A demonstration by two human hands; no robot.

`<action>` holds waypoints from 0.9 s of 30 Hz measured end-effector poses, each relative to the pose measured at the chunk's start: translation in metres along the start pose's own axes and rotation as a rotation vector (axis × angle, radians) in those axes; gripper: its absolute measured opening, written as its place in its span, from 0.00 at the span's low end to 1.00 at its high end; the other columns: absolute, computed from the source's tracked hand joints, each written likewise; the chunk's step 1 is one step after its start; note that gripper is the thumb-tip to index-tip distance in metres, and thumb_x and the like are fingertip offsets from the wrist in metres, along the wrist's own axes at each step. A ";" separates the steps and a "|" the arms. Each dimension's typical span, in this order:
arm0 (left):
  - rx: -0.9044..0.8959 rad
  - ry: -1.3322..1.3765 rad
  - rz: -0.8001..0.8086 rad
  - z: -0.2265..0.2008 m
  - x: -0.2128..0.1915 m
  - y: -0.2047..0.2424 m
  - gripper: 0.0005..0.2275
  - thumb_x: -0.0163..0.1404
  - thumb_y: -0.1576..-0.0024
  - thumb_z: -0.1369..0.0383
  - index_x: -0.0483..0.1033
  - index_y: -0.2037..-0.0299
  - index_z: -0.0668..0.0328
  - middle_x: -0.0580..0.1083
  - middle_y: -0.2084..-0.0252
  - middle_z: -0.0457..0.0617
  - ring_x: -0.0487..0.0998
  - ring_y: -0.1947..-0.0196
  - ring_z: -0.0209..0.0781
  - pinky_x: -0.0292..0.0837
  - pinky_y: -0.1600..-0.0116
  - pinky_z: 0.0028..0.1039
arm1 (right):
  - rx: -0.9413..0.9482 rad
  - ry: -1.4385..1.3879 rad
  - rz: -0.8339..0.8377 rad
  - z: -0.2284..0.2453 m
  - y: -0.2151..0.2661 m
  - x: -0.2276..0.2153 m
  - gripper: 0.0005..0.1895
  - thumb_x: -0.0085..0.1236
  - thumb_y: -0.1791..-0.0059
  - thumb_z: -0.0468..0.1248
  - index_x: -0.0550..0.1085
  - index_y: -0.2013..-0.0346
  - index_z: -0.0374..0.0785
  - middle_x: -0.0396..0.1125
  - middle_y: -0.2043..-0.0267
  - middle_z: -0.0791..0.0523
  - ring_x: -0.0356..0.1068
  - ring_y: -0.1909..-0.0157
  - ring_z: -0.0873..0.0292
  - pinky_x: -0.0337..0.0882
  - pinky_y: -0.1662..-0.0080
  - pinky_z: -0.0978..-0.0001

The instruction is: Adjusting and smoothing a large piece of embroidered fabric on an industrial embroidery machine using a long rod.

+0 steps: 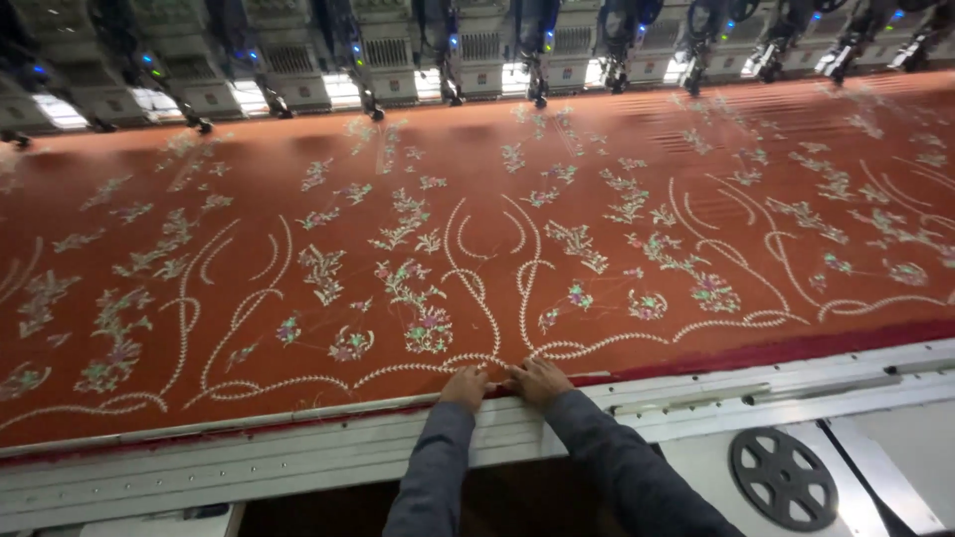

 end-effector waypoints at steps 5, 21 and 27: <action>0.010 0.061 -0.090 0.006 -0.014 -0.015 0.21 0.38 0.35 0.45 0.78 0.55 0.47 0.76 0.52 0.50 0.77 0.45 0.49 0.72 0.38 0.37 | 0.165 -0.022 0.032 -0.039 -0.024 0.039 0.19 0.42 0.46 0.54 0.77 0.60 0.51 0.72 0.61 0.52 0.75 0.55 0.48 0.75 0.55 0.53; -0.128 0.339 -0.492 0.078 -0.123 0.144 0.17 0.38 0.34 0.54 0.79 0.48 0.50 0.76 0.47 0.46 0.72 0.44 0.50 0.59 0.37 0.45 | -0.067 -0.086 -0.264 0.087 0.071 -0.027 0.18 0.45 0.43 0.52 0.72 0.45 0.50 0.64 0.56 0.52 0.63 0.56 0.52 0.68 0.52 0.53; -0.192 0.179 -0.459 0.119 -0.091 0.163 0.12 0.46 0.37 0.59 0.79 0.48 0.45 0.71 0.47 0.48 0.70 0.45 0.53 0.70 0.40 0.48 | -0.044 0.022 -0.363 0.061 0.099 -0.030 0.25 0.64 0.55 0.55 0.71 0.45 0.56 0.64 0.52 0.55 0.64 0.53 0.49 0.67 0.52 0.52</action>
Point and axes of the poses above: each hand's wrist, its own y-axis away from the middle knuckle, its own x-axis out of the palm, z = x × y, the point moved 9 cm from there along -y, towards the middle knuckle
